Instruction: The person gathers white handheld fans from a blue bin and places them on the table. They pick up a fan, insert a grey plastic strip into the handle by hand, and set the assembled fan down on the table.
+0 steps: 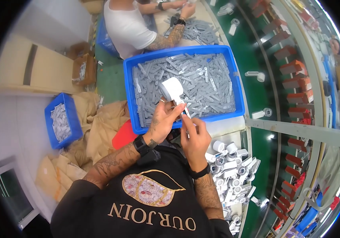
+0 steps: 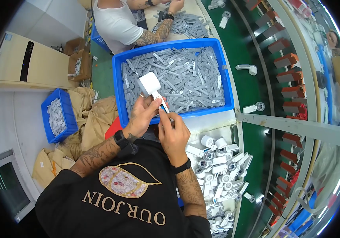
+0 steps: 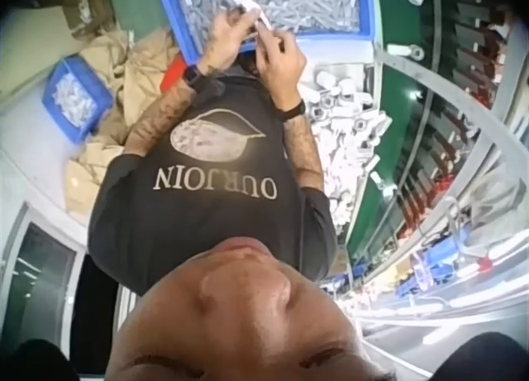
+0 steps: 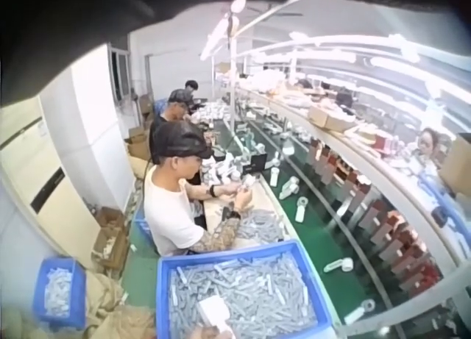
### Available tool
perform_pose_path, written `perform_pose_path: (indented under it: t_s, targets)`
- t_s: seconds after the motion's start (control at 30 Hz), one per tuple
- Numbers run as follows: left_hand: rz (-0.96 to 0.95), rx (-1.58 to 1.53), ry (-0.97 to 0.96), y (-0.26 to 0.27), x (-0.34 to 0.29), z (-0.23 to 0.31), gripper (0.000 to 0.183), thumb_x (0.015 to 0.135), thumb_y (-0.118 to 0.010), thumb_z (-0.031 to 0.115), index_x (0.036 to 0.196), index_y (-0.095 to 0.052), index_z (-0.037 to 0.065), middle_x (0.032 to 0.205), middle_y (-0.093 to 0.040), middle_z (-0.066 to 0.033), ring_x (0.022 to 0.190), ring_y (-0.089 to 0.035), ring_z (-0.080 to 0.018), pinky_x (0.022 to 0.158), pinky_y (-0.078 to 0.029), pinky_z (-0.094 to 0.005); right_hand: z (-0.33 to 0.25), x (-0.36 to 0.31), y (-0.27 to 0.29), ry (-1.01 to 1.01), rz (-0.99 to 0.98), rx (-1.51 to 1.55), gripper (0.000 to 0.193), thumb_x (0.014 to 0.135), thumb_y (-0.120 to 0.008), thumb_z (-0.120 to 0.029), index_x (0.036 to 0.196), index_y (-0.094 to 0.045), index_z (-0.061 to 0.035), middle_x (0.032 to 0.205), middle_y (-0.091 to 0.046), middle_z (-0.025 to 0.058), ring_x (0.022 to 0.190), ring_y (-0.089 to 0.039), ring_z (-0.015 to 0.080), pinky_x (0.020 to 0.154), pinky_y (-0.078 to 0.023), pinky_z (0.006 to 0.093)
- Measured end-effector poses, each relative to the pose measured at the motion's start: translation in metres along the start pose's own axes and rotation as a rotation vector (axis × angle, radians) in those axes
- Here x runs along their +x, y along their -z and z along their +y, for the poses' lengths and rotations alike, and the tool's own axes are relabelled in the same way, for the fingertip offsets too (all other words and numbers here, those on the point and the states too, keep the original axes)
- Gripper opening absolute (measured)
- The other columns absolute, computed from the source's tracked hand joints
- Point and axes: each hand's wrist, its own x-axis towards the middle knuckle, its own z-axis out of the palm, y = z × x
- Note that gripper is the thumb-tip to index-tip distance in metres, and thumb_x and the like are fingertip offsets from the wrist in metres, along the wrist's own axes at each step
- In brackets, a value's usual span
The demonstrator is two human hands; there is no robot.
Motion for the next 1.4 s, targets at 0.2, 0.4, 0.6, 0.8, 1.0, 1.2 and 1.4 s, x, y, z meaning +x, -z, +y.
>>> perform_pose_path:
  t_s: [0.2, 0.4, 0.6, 0.8, 1.0, 1.2, 1.4]
  targets:
    - [0.011, 0.005, 0.017, -0.003, 0.001, 0.001, 0.053, 0.102, -0.068, 0.019, 0.144, -0.041, 0.001, 0.125, -0.064, -0.0113, 0.116, -0.064, -0.0197, 0.096, -0.053, -0.0358, 0.0, 0.002, 0.003, -0.005, 0.032, -0.008, 0.03, 0.085, -0.079, -0.001, 0.115, -0.075, -0.0039, 0.094, -0.065, 0.0084, 0.071, -0.065, 0.0245, 0.059, -0.053, 0.0364]
    - [-0.001, -0.072, 0.001, -0.008, 0.001, 0.005, 0.05, 0.103, -0.068, 0.019, 0.141, -0.042, 0.0, 0.125, -0.064, -0.0129, 0.115, -0.065, -0.0208, 0.097, -0.056, -0.0371, 0.014, -0.005, -0.001, 0.003, 0.092, 0.083, 0.029, 0.085, -0.079, 0.0, 0.113, -0.074, -0.0033, 0.098, -0.062, 0.0097, 0.068, -0.063, 0.0229, 0.058, -0.051, 0.0362]
    - [0.018, -0.009, -0.031, 0.003, 0.01, 0.004, 0.041, 0.106, -0.062, 0.019, 0.139, -0.043, 0.003, 0.124, -0.065, -0.0124, 0.114, -0.067, -0.0253, 0.099, -0.056, -0.0428, -0.003, -0.009, 0.008, -0.175, 0.014, 0.149, 0.025, 0.089, -0.075, 0.001, 0.114, -0.073, -0.0026, 0.1, -0.061, 0.0113, 0.076, -0.06, 0.0226, 0.065, -0.05, 0.0329]
    - [-0.062, -0.033, 0.008, 0.001, 0.005, 0.011, 0.047, 0.106, -0.062, 0.018, 0.144, -0.041, 0.002, 0.13, -0.065, -0.0155, 0.118, -0.067, -0.0256, 0.103, -0.054, -0.0429, 0.0, -0.008, 0.03, -0.421, -0.138, 0.527, 0.025, 0.096, -0.059, 0.004, 0.119, -0.067, -0.0013, 0.1, -0.058, 0.009, 0.082, -0.058, 0.019, 0.068, -0.049, 0.0296]
    - [-0.225, 0.174, 0.012, 0.003, -0.001, 0.012, 0.042, 0.104, -0.065, 0.015, 0.14, -0.05, 0.0, 0.13, -0.068, -0.0162, 0.108, -0.069, -0.0211, 0.094, -0.058, -0.0372, -0.003, 0.004, 0.041, -0.461, -0.043, 0.573, 0.021, 0.102, -0.058, 0.001, 0.121, -0.065, 0.0016, 0.098, -0.058, 0.0057, 0.088, -0.06, 0.0133, 0.08, -0.055, 0.0273]
    - [-0.322, 0.199, 0.161, 0.005, -0.006, 0.017, 0.042, 0.099, -0.071, 0.009, 0.137, -0.054, -0.002, 0.122, -0.07, -0.0109, 0.098, -0.067, -0.0134, 0.08, -0.06, -0.0317, -0.005, 0.003, 0.037, -0.491, -0.034, 0.49, 0.027, 0.095, -0.073, -0.003, 0.121, -0.067, 0.0019, 0.095, -0.065, 0.0044, 0.083, -0.065, 0.0125, 0.076, -0.054, 0.0271]
    - [-0.415, 0.09, 0.148, 0.004, -0.006, 0.013, 0.041, 0.101, -0.068, 0.009, 0.138, -0.052, -0.002, 0.119, -0.068, -0.0108, 0.091, -0.07, -0.0172, 0.077, -0.061, -0.0328, 0.0, -0.002, 0.04, -0.4, -0.026, 0.452, 0.029, 0.091, -0.075, 0.002, 0.121, -0.073, -0.0014, 0.095, -0.07, 0.0071, 0.078, -0.064, 0.0125, 0.07, -0.052, 0.0272]
